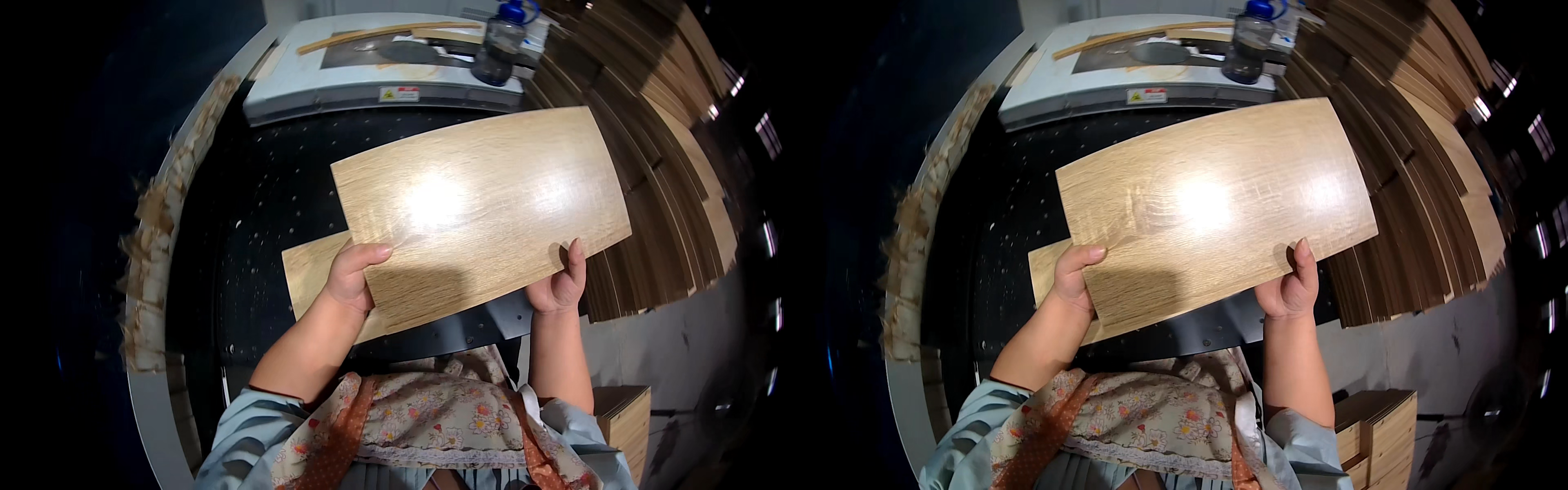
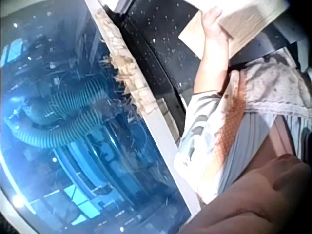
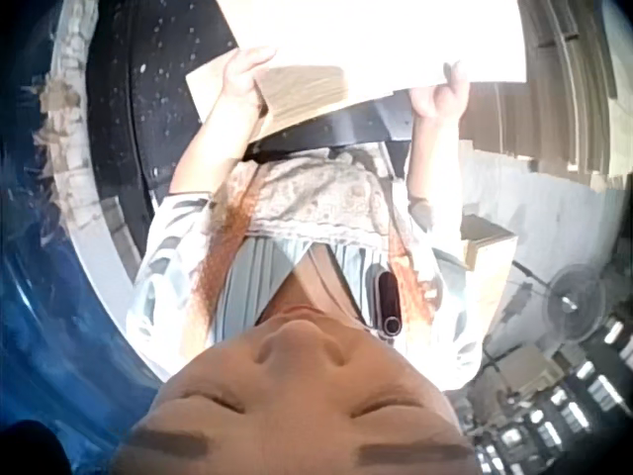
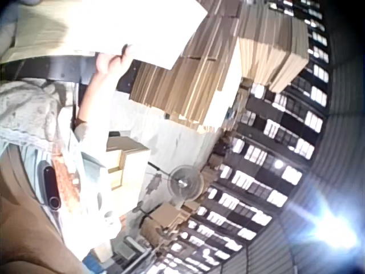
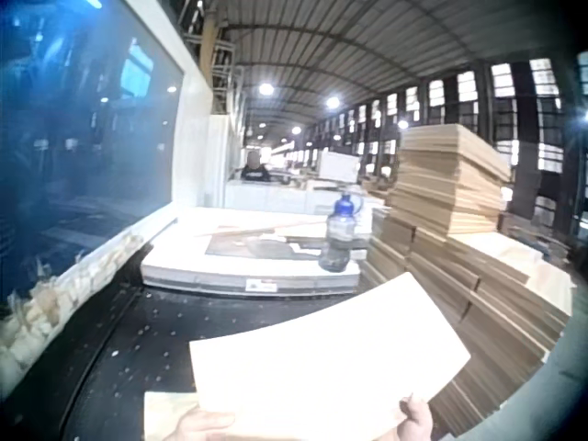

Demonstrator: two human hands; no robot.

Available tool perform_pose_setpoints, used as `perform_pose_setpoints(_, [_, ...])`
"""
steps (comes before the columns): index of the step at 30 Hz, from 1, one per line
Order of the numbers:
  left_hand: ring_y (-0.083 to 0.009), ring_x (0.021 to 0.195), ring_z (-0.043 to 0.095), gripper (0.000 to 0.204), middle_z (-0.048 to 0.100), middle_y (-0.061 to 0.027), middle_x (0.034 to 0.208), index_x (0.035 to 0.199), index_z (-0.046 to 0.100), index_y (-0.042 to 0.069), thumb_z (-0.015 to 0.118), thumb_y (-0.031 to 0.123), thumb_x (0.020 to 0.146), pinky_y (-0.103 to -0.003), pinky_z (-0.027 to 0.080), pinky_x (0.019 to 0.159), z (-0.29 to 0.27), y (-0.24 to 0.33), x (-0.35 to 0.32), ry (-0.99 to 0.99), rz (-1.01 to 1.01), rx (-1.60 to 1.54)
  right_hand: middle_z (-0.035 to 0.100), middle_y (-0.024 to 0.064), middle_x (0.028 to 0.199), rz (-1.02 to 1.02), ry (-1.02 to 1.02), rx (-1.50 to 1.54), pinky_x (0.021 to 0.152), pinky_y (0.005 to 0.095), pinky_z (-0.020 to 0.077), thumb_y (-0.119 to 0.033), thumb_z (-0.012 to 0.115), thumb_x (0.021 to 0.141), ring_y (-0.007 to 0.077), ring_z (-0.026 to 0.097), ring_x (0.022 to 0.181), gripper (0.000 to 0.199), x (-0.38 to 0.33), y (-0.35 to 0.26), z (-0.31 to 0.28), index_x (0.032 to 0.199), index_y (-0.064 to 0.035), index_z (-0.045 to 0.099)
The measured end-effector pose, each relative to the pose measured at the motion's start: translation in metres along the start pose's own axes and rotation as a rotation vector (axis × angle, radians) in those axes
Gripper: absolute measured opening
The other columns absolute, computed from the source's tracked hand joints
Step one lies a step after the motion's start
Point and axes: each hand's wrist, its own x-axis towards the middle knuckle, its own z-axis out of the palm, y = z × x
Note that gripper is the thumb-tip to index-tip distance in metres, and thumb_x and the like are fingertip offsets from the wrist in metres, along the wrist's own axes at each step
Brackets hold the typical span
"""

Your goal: The person picks up wooden boards from a stack by hand, turns them over to inspect different sides, and places them onto a machine table before moving them back to the stack.

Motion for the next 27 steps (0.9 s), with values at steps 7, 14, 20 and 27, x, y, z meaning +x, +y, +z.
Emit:
perform_pose_setpoints(7, [-0.0299, 0.104, 0.055, 0.064, 0.053, -0.0201, 0.114, 0.126, 0.04, -0.004, 0.061, 0.013, 0.068, -0.041, 0.046, 0.09, -0.024, -0.003, -0.007, 0.086, -0.04, -0.015, 0.044, 0.0122, 0.133, 0.145, 0.031, -0.029, 0.105, 0.0446, 0.0294, -0.024, 0.056, 0.087, 0.0298, 0.04, 0.124, 0.054, 0.001, 0.021, -0.014, 0.132, -0.0021, 0.037])
perform_pose_setpoints(14, [-0.0314, 0.106, 0.054, 0.064, 0.053, -0.019, 0.116, 0.125, 0.041, -0.003, 0.06, 0.007, 0.065, -0.041, 0.045, 0.092, -0.066, -0.021, -0.014, 0.083, -0.106, -0.195, 0.047, 0.0105, 0.132, 0.29, 0.053, 0.098, 0.105, 0.0448, 0.0287, -0.018, 0.062, 0.081, 0.0298, 0.042, 0.123, 0.056, -0.02, 0.057, -0.052, 0.13, -0.0039, 0.041])
perform_pose_setpoints(20, [-0.0312, 0.107, 0.054, 0.066, 0.054, -0.0168, 0.116, 0.125, 0.044, -0.001, 0.063, 0.002, 0.062, -0.041, 0.043, 0.095, -0.077, -0.031, -0.02, 0.032, -0.137, -0.18, 0.047, 0.0104, 0.132, 0.335, 0.09, 0.136, 0.105, 0.0449, 0.0291, -0.015, 0.064, 0.077, 0.0295, 0.042, 0.123, 0.06, -0.037, 0.066, -0.072, 0.131, -0.0046, 0.04])
perform_pose_setpoints(27, [-0.0314, 0.11, 0.053, 0.063, 0.054, -0.0187, 0.119, 0.125, 0.044, -0.002, 0.062, -0.001, 0.065, -0.042, 0.043, 0.094, -0.081, -0.033, -0.025, 0.045, -0.169, -0.123, 0.049, 0.0103, 0.13, 0.31, 0.121, 0.139, 0.105, 0.0467, 0.029, -0.013, 0.069, 0.073, 0.0309, 0.042, 0.122, 0.064, -0.043, 0.067, -0.073, 0.13, -0.006, 0.042])
